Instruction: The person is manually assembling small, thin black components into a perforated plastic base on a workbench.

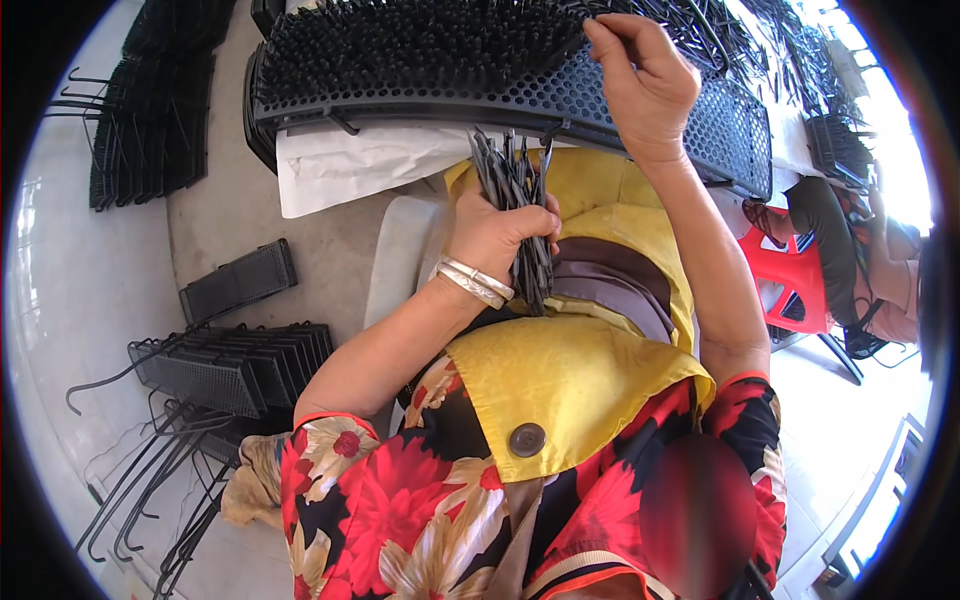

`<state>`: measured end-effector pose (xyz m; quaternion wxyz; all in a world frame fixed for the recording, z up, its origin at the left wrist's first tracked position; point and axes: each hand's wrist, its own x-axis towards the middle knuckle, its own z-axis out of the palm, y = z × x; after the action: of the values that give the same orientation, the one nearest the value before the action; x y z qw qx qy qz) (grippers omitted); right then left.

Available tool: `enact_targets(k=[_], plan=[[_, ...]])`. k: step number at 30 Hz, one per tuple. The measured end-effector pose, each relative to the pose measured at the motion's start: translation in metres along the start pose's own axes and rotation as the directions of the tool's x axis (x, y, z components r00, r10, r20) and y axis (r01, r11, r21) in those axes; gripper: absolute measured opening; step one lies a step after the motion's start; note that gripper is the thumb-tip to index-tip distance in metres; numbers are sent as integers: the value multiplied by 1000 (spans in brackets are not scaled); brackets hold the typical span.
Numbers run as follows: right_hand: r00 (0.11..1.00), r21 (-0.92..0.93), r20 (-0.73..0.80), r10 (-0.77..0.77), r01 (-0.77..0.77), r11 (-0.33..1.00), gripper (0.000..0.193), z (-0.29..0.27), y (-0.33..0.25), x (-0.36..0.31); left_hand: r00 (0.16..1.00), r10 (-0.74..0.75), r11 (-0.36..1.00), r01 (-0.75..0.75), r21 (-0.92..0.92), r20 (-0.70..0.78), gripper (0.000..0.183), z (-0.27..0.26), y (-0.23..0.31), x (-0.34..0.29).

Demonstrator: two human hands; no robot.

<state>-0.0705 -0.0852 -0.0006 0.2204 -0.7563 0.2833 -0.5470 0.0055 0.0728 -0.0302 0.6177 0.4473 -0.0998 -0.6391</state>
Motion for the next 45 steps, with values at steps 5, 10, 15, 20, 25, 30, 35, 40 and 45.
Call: enact_targets(k=[5,10,15,20,25,30,35,40,45], plan=[[965,-124,156,-211,231,965,9,4,-11,16,1000,-12,1000,13,-16,12,19,-1,3,-1],[915,-82,48,-399,402,912,7,14,27,8,1000,-12,1000,12,12,27,20,-1,4,0],[863,-210,358,-356,446,870,10,12,12,-1,1000,-6,1000,7,-14,17,19,0,3,-2],[915,-214,300,-268,339,916,14,8,1,-13,1000,-3,1000,3,-9,21,19,1,4,0],[811,-143,456,367,-341,929,16,-20,-26,-41,999,36,999,-37,17,37,22,4,8,-4],[524,214,557,644,-840,499,8,-31,-29,-39,989,43,996,-53,68,144,31,0,3,1],[683,240,274,677,-730,640,9,-40,-12,-18,993,19,1000,-20,5,118,42,-2,1,1],[938,82,37,346,-348,934,8,-27,-2,-3,994,7,1000,-5,-21,108,37,2,2,0],[926,482,-345,-153,315,817,7,13,5,14,997,-9,1000,11,-27,76,37,1,2,1]])
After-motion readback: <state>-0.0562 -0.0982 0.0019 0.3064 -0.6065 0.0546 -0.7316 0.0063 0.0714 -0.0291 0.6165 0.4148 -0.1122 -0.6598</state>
